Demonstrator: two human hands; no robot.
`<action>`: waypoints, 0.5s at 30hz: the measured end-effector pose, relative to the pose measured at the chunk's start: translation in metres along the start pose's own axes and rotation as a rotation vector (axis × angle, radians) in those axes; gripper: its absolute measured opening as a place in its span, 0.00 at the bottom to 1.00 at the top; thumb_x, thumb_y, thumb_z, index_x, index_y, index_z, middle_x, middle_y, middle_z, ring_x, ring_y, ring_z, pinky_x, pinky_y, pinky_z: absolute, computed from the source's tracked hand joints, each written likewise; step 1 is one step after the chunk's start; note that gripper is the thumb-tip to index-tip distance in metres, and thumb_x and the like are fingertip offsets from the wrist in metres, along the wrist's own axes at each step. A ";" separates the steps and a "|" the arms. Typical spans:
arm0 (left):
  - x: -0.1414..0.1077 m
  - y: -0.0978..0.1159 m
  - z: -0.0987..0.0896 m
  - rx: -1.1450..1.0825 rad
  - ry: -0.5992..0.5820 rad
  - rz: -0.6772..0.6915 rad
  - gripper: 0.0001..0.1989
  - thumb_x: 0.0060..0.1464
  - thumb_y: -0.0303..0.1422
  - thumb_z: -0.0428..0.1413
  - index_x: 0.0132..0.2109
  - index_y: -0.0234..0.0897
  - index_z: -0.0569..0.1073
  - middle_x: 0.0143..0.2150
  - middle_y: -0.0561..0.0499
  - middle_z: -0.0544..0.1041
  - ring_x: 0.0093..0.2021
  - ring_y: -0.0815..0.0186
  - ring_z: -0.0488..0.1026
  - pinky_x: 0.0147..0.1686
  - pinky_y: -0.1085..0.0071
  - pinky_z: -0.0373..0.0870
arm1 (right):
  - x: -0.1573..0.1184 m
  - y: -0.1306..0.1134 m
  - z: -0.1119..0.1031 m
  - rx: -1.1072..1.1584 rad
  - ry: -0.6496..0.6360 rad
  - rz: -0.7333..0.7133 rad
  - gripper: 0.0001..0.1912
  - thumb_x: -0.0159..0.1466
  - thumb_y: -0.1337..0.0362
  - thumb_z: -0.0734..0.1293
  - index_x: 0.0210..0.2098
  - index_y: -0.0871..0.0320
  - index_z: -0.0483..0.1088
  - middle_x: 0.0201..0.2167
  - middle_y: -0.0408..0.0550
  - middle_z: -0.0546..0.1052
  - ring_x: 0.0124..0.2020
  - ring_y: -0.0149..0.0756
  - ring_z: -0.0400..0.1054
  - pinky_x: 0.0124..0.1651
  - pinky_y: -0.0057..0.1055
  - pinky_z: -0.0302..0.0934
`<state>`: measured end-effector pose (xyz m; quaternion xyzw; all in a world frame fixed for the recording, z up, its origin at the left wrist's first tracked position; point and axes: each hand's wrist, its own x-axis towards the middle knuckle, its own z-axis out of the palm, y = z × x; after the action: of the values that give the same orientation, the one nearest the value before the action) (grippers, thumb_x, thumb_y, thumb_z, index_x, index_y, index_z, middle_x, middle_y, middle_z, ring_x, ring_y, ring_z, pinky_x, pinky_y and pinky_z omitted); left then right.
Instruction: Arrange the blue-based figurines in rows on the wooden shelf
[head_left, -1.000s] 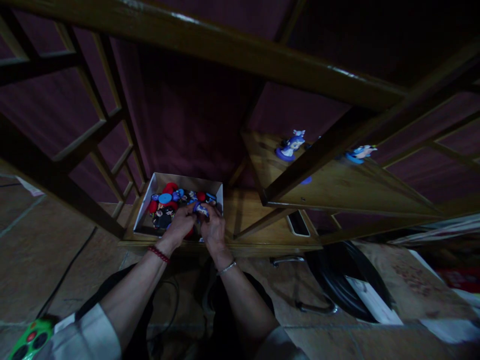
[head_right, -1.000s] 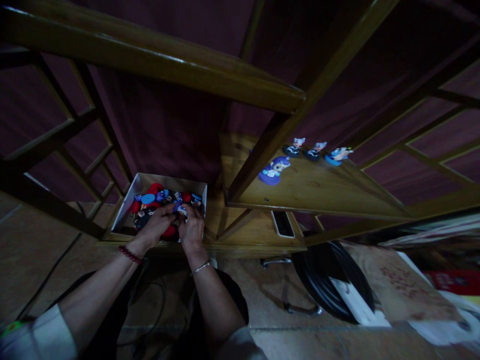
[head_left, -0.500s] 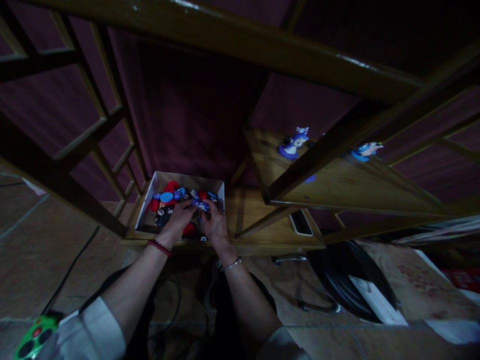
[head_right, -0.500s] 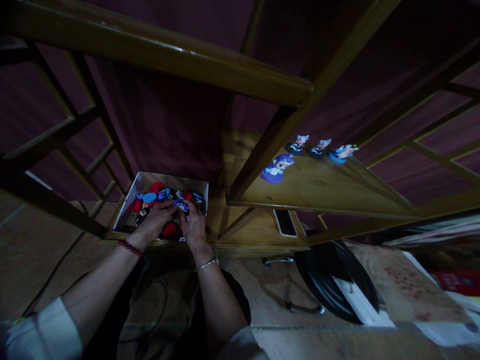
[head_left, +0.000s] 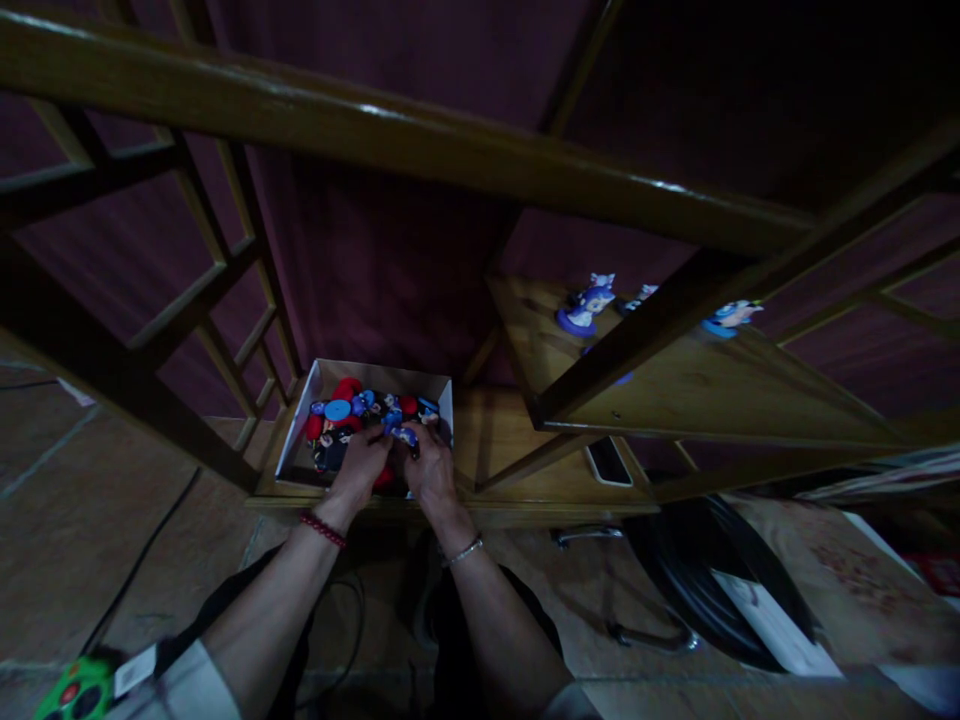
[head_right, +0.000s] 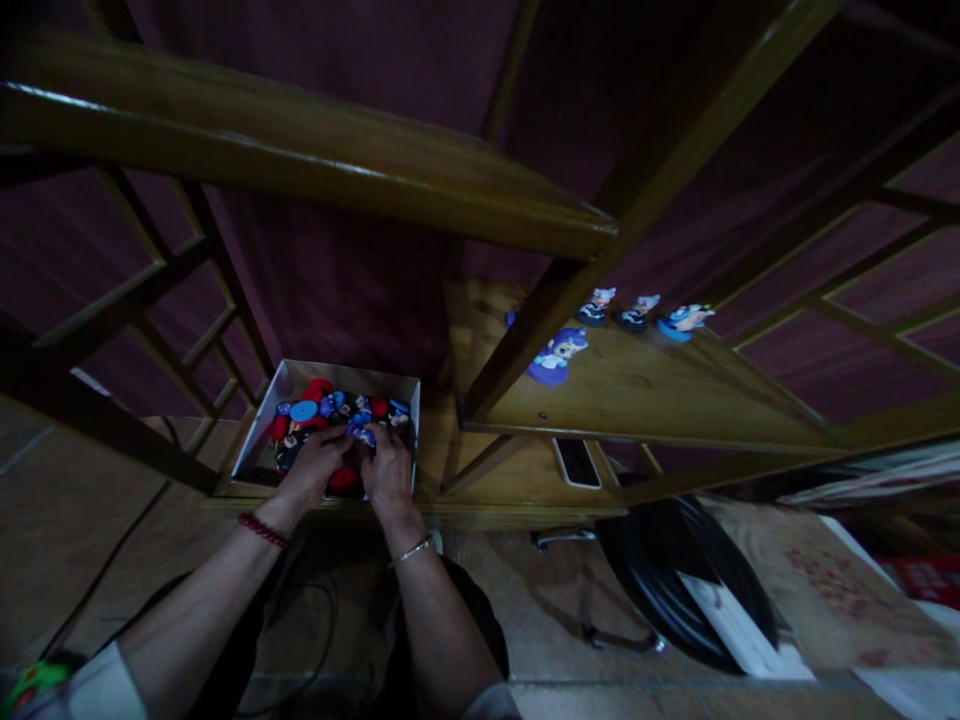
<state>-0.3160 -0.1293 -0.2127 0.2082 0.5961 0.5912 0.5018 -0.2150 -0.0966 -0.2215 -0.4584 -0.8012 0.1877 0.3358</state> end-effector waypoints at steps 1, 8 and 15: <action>-0.002 0.001 0.000 0.017 -0.006 0.022 0.13 0.41 0.31 0.54 0.36 0.31 0.75 0.34 0.46 0.77 0.37 0.63 0.72 0.43 0.65 0.65 | 0.000 -0.002 0.000 -0.003 0.005 0.003 0.13 0.57 0.70 0.62 0.41 0.57 0.70 0.38 0.51 0.75 0.40 0.38 0.68 0.43 0.32 0.62; -0.007 0.003 -0.005 0.236 0.065 0.108 0.15 0.44 0.28 0.50 0.40 0.34 0.74 0.40 0.46 0.77 0.43 0.61 0.71 0.46 0.66 0.63 | 0.000 -0.011 0.006 0.011 -0.010 0.072 0.13 0.55 0.71 0.62 0.40 0.59 0.71 0.37 0.52 0.75 0.39 0.39 0.69 0.43 0.32 0.63; -0.004 -0.011 -0.012 0.395 0.189 0.051 0.16 0.44 0.31 0.51 0.43 0.38 0.74 0.41 0.46 0.77 0.43 0.59 0.71 0.42 0.66 0.64 | -0.001 -0.015 0.014 0.100 -0.040 0.151 0.13 0.54 0.72 0.62 0.37 0.58 0.71 0.35 0.50 0.76 0.37 0.37 0.70 0.41 0.32 0.64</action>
<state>-0.3206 -0.1404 -0.2236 0.2611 0.7394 0.4922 0.3779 -0.2333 -0.1050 -0.2230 -0.4965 -0.7605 0.2614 0.3267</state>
